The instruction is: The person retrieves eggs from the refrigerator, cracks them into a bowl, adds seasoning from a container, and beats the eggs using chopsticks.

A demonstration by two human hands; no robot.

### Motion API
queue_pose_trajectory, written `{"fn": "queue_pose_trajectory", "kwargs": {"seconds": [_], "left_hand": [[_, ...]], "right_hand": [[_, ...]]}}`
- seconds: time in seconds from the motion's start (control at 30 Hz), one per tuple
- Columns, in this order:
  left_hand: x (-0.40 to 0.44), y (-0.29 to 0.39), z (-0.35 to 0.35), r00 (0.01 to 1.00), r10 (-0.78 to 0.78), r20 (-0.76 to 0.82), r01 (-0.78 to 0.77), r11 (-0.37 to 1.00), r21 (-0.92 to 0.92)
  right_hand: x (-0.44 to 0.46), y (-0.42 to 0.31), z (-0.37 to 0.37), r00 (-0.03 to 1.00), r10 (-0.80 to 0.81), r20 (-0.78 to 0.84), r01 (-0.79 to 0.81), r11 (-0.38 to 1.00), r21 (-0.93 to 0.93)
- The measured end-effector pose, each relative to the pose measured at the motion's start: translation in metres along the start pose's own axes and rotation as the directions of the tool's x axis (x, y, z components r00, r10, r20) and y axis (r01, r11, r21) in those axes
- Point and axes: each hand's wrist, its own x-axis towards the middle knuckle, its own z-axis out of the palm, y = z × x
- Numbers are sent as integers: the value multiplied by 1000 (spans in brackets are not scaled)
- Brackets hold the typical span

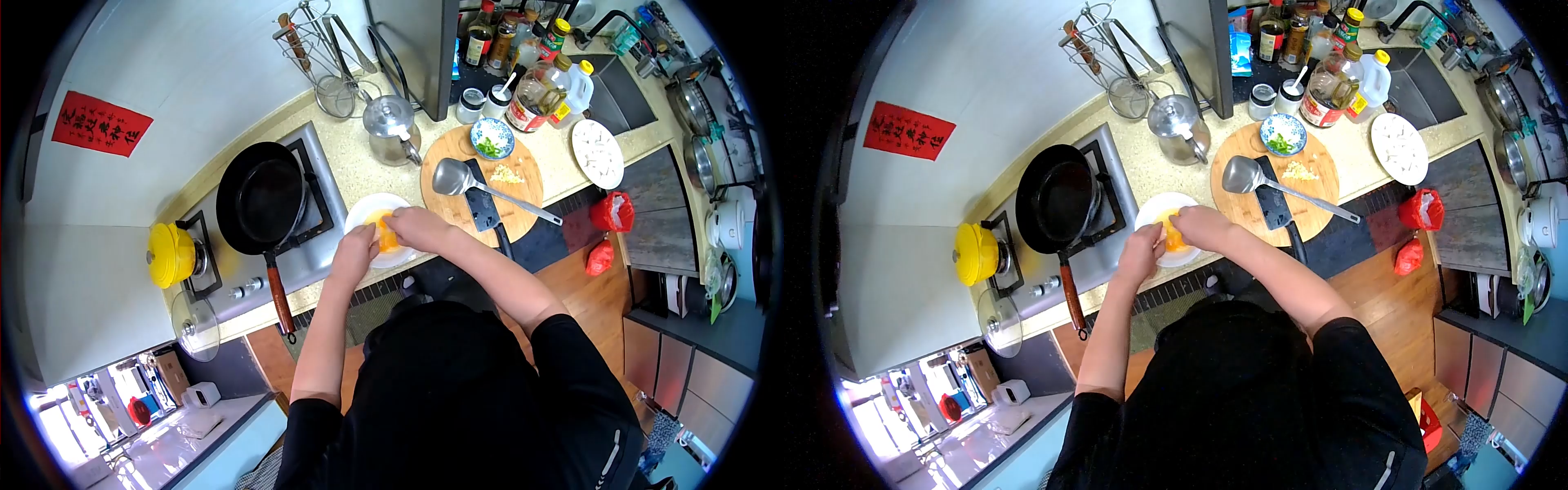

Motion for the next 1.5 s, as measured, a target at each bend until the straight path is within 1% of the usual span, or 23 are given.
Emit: {"fn": "queue_pose_trajectory", "kwargs": {"seconds": [0.03,0.07,0.13,0.23,0.33,0.4,0.43,0.53,0.57,0.63,0.67,0.73,0.8,0.87,0.97,1.03,1.1,1.23,1.3,1.37,1.4,1.43,1.5], "left_hand": [[1,1,-4,999,-31,32,27,991,131],[1,3,-8,996,-67,60,49,964,260],[0,11,-15,999,-11,-31,20,953,302],[-3,6,-10,1000,-7,-27,16,937,348],[4,9,-17,997,6,-83,20,952,307],[-5,10,-17,999,-42,-28,49,944,325],[-5,11,-16,997,-44,-62,59,957,284],[-10,7,-11,988,10,-152,12,989,149],[-11,5,-7,978,-145,-148,137,989,-59],[-13,6,1,913,-406,-41,347,827,-442],[-15,-1,14,904,-425,-48,294,699,-652],[-18,2,23,903,-424,-68,218,590,-778],[-18,12,24,894,-439,-94,148,486,-861],[-18,7,33,899,-395,-189,118,633,-765],[-21,23,25,900,-371,-227,191,807,-559],[-22,48,11,904,-324,-280,162,864,-477],[-31,55,5,907,-208,-366,58,923,-380],[-74,5,18,887,-218,-407,177,975,-136],[-89,-19,31,899,-140,-416,158,987,9],[-95,-34,40,919,-57,-389,113,986,121],[-95,-35,45,926,-97,-364,143,984,102],[-97,-38,48,930,-139,-341,179,980,88],[-100,-65,62,940,-181,-290,179,983,-34]], "right_hand": [[-1,-4,-5,999,36,30,-33,995,-93],[-4,-10,-9,998,5,-68,-12,994,-105],[-8,-18,-14,963,-62,-263,26,990,-139],[-9,-16,-7,961,-10,-278,-14,996,-84],[-13,-19,-9,886,29,-462,-28,1000,9],[-16,-18,1,930,110,-352,-104,994,36],[-12,-13,-2,940,140,-311,-136,990,34],[-18,-20,0,861,300,-411,-198,941,273],[-18,-23,-1,855,390,-341,-209,862,461],[-13,-30,-2,831,531,-163,-227,592,773],[-11,-30,6,837,526,-152,-140,474,869],[-5,-30,27,852,506,-136,38,199,979],[-8,-38,28,868,488,-89,3,174,985],[-14,-50,22,870,489,-68,-4,145,989],[-21,-49,27,908,413,71,-23,-121,992],[-28,-45,27,906,423,-12,28,-30,999],[-49,-48,1,886,463,-28,62,-59,996],[-125,-27,-44,787,610,-98,109,19,994],[-171,-3,-36,630,755,-179,243,27,970],[-225,22,-30,477,870,-125,259,-4,966],[-250,34,-17,392,916,-80,300,-46,953],[-273,44,-7,291,955,51,295,-140,945],[-312,67,31,122,960,252,447,-279,850]]}}
